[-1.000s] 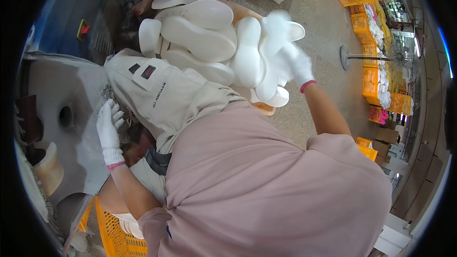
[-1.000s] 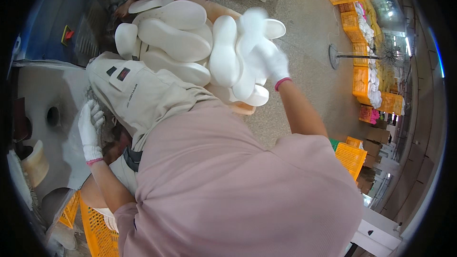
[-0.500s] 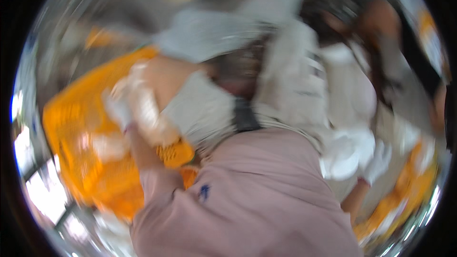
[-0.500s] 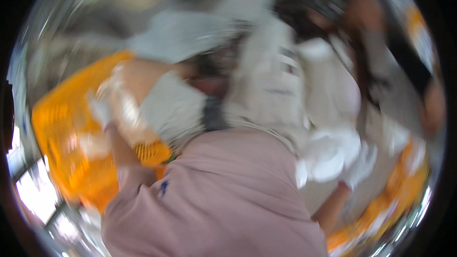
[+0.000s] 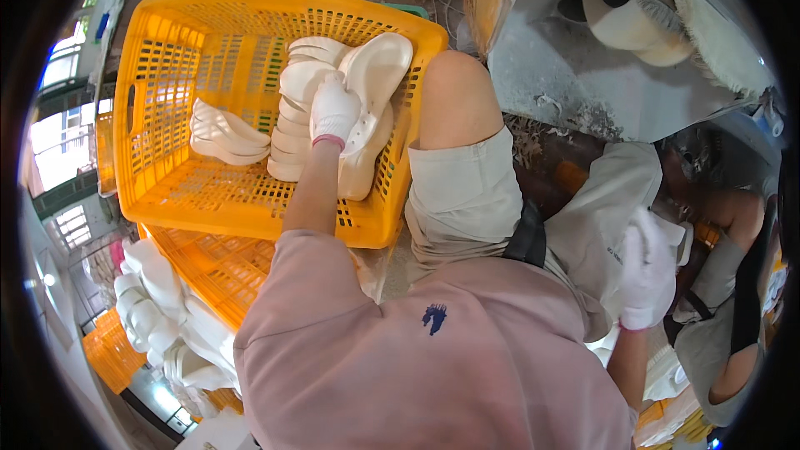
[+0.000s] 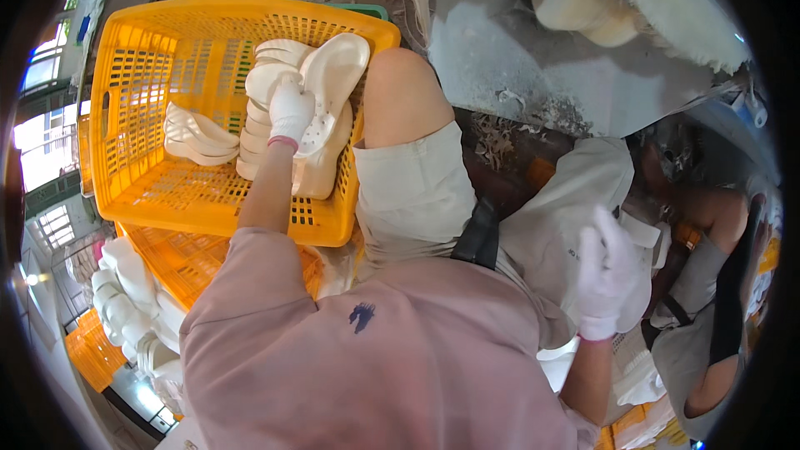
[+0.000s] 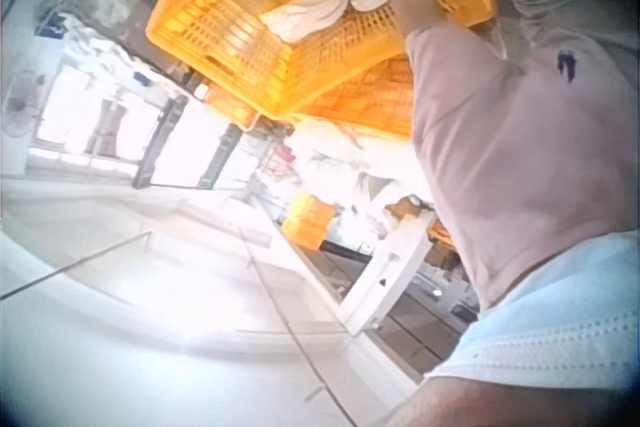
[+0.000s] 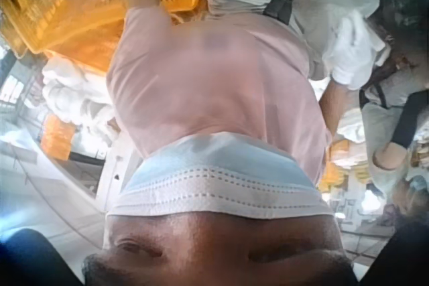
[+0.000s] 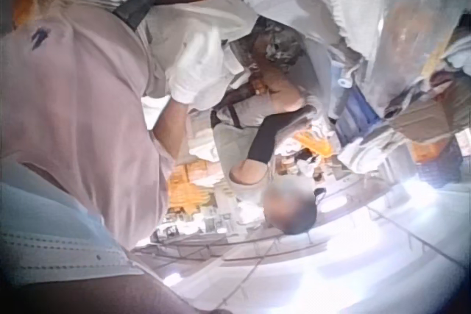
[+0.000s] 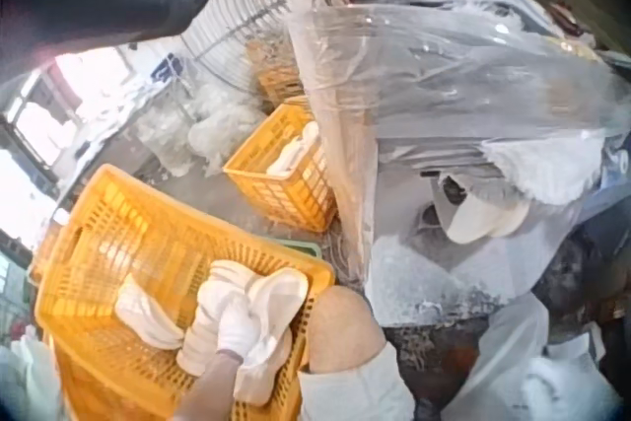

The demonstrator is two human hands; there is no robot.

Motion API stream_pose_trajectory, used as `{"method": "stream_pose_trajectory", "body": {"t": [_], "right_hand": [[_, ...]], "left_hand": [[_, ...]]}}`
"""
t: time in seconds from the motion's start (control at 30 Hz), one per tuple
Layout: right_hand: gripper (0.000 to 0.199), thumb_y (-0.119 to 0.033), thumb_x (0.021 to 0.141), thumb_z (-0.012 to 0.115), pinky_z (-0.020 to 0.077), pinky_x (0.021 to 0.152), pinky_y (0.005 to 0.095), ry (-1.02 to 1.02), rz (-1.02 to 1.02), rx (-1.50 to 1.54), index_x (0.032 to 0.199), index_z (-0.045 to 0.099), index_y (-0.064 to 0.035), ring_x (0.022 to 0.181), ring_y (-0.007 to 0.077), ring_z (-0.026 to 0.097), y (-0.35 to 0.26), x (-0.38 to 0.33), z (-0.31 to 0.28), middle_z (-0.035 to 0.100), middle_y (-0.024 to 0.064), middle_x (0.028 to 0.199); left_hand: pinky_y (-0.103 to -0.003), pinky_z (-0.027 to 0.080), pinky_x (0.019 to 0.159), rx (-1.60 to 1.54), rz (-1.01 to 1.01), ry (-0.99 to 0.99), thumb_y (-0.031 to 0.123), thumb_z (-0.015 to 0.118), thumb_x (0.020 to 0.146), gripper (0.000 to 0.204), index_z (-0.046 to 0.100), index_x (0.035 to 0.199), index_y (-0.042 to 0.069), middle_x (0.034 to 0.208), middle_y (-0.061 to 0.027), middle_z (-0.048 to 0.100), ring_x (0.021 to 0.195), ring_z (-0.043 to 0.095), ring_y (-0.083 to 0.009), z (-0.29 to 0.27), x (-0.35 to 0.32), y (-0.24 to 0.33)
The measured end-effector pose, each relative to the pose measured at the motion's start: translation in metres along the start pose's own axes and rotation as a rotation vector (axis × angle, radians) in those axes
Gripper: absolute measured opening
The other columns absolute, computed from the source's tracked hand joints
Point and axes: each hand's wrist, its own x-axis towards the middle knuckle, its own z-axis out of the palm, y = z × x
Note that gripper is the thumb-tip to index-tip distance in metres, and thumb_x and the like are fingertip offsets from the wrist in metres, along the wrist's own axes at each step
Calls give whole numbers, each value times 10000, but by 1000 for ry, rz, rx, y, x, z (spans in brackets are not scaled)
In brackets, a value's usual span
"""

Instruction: The person sits on the floor and repeatedly scrubs white slipper soles against a fixed abrasive surface, then places them into a yellow basket. The person handles the slippers one at a time, rubbing the soles and occasionally flipping them over.

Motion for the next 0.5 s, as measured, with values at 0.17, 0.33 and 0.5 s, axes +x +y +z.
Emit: {"method": "stream_pose_trajectory", "body": {"t": [0.17, 0.33, 0.5], "right_hand": [[285, -93, 913, 778, 576, 897, 389, -191, -194, 273, 1194, 760, -50, 1007, 312, 736, -57, 15, 57, 765, 161, 1116], [309, -119, 890, 780, 580, 850, 422, -293, -396, 427, 1191, 754, -51, 943, 356, 728, -78, 15, 83, 760, 171, 1045], [284, -131, 907, 782, 585, 847, 381, -326, -90, 429, 1176, 768, -39, 951, 305, 749, -74, 14, 79, 773, 162, 1064]], "left_hand": [[-462, 540, 973, -129, -167, -65, 335, 807, 795, 633, 613, 1273, -31, 1122, -247, 730, 1073, 713, -384, -17, -33, 16], [-409, 535, 1000, 3, -212, -183, 410, 816, 789, 816, 546, 1422, -28, 1169, -219, 727, 1114, 701, -336, 6, -2, 6], [-378, 544, 1005, -469, 227, -251, 323, 695, 943, 644, 524, 1458, -25, 1275, -196, 688, 1144, 688, -307, -30, -22, -13]]}}
